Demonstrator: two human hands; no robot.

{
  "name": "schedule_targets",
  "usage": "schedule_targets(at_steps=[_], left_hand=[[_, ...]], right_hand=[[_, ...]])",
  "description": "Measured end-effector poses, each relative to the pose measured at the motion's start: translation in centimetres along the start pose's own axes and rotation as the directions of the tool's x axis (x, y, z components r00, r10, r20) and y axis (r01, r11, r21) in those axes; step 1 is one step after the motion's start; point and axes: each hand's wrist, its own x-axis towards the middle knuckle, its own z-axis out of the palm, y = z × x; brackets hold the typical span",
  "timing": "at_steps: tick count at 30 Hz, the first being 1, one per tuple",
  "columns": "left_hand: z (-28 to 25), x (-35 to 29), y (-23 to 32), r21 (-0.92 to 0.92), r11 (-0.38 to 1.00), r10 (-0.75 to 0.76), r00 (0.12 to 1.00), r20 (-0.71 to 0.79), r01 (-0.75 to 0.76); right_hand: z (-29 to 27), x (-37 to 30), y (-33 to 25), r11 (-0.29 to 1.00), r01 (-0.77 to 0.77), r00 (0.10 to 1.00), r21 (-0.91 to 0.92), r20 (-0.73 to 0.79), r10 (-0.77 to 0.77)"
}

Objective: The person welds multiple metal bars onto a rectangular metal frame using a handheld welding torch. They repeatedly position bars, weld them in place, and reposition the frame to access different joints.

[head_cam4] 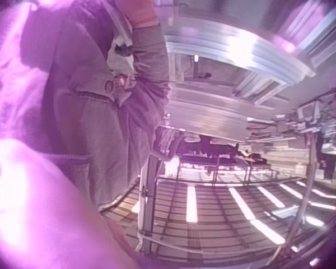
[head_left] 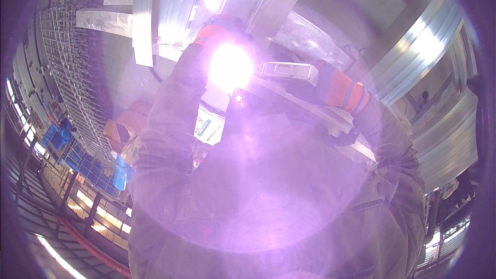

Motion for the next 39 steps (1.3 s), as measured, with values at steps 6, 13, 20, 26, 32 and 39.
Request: schedule_targets(at_steps=[6,13,20,26,32,39], left_hand=[[0.7,1.3,-0.5,-0.186,0.965,-0.161,0.977,0.142,0.186],[2.1,2.0,-1.1,-0.230,0.958,-0.173,0.985,0.012,0.171],[1.7,2.1,-0.9,-0.085,0.987,-0.135,0.991,0.011,0.136],[1.9,1.0,-1.0,-0.151,0.986,-0.085,0.994,-0.074,0.073],[2.0,1.8,-1.2,-0.216,0.966,-0.142,0.990,0.022,0.143],[2.0,2.0,-1.1,-0.180,0.968,-0.172,0.985,0.031,0.175]], right_hand=[[-1.2,0.5,-1.1,0.890,0.039,0.991,0.454,0.098,-0.093],[-1.0,0.2,-1.4,0.866,0.051,0.996,0.497,0.034,-0.078],[-0.7,-0.1,-0.1,0.836,-0.033,0.996,0.548,0.089,-0.019],[-1.3,-0.5,-0.1,0.838,-0.051,0.992,0.543,0.125,-0.021],[0.5,-0.9,3.5,0.898,-0.032,0.995,0.439,0.101,-0.014],[2.2,-2.0,6.2,0.999,-0.011,0.999,0.051,-0.039,0.013]])
